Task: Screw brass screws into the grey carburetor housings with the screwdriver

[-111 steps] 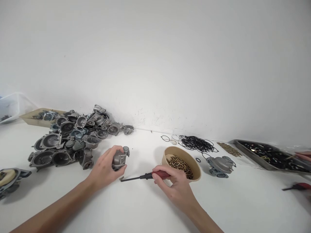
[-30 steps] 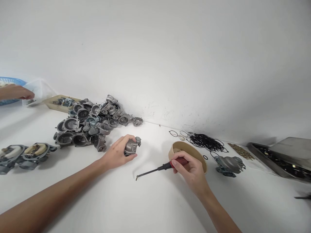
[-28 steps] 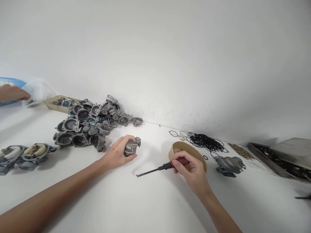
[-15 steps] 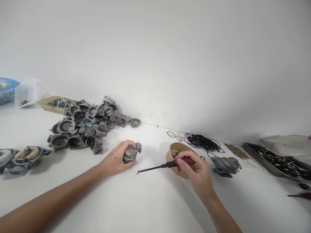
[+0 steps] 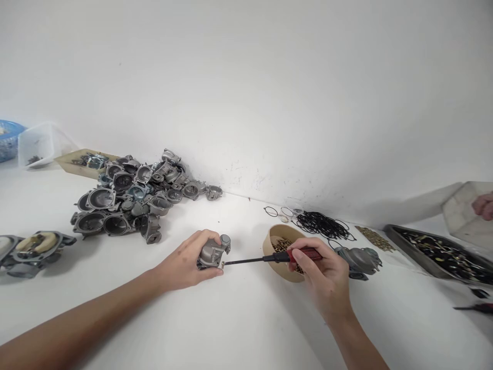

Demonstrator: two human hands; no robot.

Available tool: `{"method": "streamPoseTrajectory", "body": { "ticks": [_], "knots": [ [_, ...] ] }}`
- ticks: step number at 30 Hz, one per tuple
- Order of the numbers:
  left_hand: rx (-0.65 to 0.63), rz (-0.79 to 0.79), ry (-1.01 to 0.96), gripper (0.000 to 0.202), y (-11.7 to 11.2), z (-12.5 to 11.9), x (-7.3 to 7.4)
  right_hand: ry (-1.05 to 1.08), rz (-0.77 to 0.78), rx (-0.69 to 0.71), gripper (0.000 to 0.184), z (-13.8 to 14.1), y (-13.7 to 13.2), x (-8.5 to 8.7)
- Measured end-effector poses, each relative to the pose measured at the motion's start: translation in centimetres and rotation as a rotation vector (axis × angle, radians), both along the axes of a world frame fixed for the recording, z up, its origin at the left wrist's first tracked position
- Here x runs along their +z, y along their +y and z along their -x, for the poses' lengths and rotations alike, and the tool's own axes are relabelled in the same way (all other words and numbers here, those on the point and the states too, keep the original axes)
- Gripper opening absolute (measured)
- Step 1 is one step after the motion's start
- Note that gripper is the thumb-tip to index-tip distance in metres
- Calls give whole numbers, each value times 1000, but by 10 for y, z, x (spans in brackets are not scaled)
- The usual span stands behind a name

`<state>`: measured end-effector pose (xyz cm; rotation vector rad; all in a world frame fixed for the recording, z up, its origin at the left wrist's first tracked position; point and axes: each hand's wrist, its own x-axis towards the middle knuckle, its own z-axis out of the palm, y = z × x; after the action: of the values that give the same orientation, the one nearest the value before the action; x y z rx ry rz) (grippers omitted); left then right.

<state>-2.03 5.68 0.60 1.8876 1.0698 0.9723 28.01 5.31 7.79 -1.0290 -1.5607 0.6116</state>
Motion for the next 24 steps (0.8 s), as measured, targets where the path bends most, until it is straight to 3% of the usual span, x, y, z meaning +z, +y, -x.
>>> {"method": "streamPoseTrajectory", "body": {
  "ticks": [13, 24],
  "knots": [
    [-68, 117, -36, 46, -11, -9, 1, 17, 11, 0, 19, -1, -1, -2],
    [-35, 40, -16, 43, -11, -9, 2, -53, 4, -10, 20, -2, 0, -1]
  ]
}}
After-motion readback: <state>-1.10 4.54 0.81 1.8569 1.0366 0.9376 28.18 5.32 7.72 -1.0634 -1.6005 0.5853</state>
